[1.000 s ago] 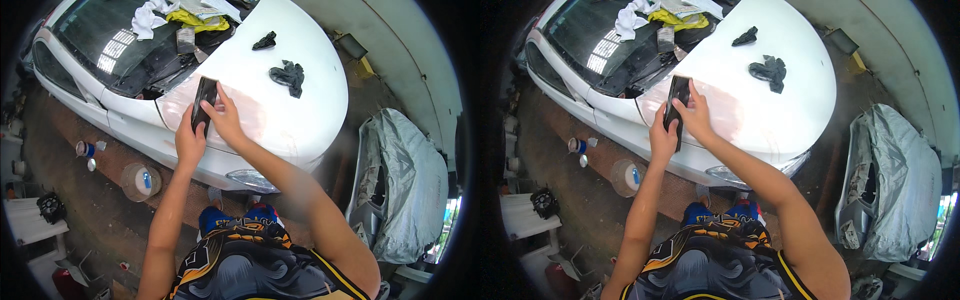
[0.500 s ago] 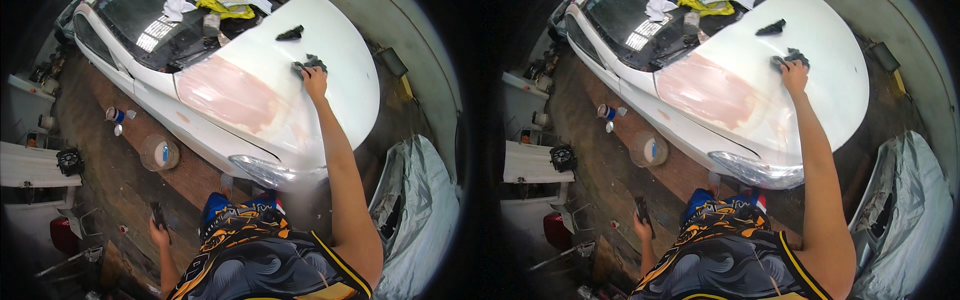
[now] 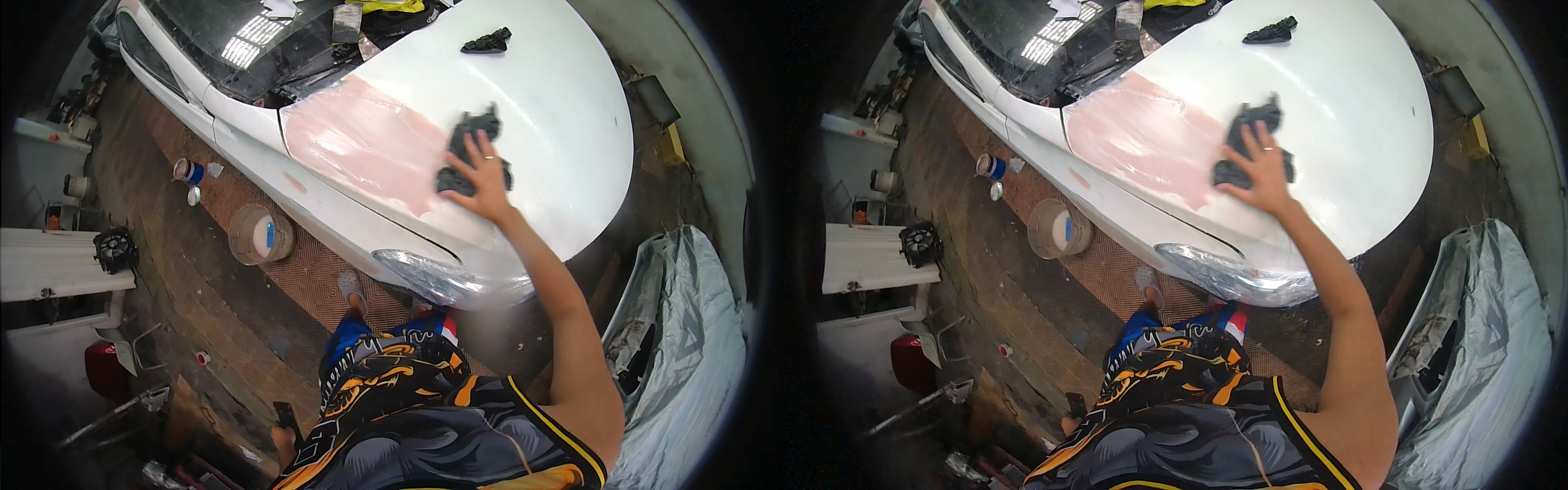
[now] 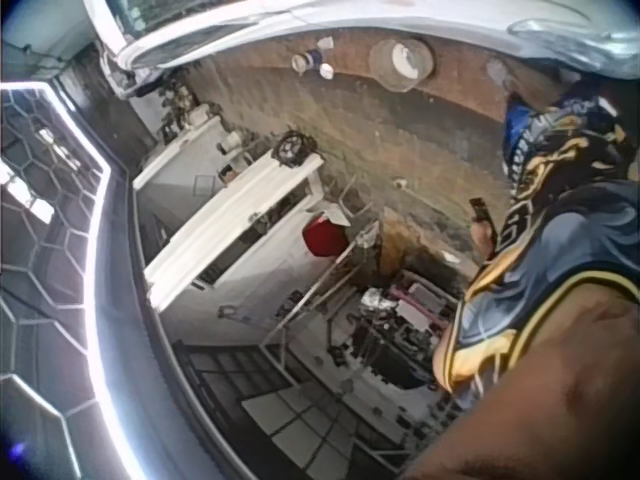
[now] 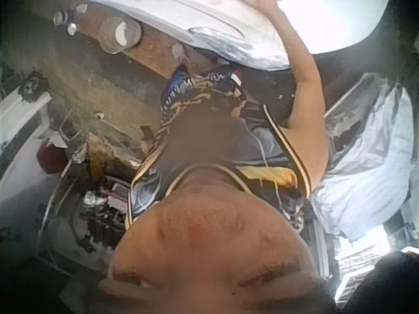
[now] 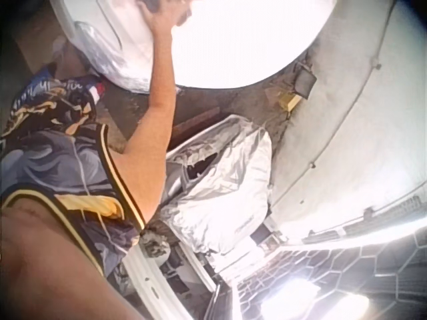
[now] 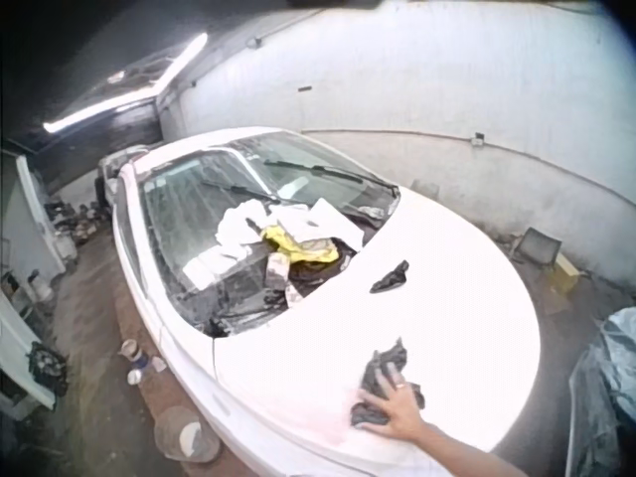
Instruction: The person sands the hood of a white car using a sanding block. They repeatedly rub the surface in circular and back-and-forth motions, occasionally wiping the area with a cloth to remove dust.
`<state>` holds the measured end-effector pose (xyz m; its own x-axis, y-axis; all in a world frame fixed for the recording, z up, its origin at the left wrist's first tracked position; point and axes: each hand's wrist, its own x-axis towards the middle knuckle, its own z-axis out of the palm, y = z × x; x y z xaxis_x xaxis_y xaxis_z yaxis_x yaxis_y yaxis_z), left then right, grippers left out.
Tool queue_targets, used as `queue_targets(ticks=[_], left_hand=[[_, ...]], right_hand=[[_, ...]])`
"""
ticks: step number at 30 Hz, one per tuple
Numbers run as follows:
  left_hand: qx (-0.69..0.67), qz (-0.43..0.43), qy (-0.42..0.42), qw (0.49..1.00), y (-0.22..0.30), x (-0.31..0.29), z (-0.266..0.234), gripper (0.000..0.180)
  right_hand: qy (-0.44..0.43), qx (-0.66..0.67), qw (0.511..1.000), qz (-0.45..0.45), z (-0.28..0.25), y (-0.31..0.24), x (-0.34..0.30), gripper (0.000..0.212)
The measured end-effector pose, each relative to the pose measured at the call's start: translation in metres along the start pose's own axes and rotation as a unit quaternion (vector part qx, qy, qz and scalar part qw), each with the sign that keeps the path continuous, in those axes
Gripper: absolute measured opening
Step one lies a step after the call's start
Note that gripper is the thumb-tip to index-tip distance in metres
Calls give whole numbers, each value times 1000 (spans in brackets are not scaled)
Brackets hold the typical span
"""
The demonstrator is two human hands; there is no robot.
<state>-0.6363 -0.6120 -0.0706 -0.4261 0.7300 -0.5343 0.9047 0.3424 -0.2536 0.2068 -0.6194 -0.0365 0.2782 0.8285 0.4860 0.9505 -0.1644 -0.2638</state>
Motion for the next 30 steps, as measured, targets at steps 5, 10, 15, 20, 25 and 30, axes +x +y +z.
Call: queue_targets(ticks=[5, 10, 15, 20, 25, 30], left_hand=[[-27, 91, 24, 995, 31, 48, -57, 47], [-102, 108, 41, 988, 82, 104, -92, 52], [-117, 189, 66, 973, 147, 121, -136, 54], [-79, 213, 79, 971, 139, 163, -145, 55], [-13, 277, 91, 956, 149, 177, -158, 56], [3, 294, 108, 950, 157, 186, -161, 58]], right_hand=[[-12, -16, 999, 33, 64, -78, 104, 94], [8, -14, 1000, 13, 131, -132, 201, 97], [4, 6, 1000, -13, 160, -181, 254, 86], [11, 74, 996, -39, 155, -198, 229, 83], [-18, 47, 999, -16, 113, -194, 142, 83], [-21, 35, 999, 26, 63, -161, 33, 87]])
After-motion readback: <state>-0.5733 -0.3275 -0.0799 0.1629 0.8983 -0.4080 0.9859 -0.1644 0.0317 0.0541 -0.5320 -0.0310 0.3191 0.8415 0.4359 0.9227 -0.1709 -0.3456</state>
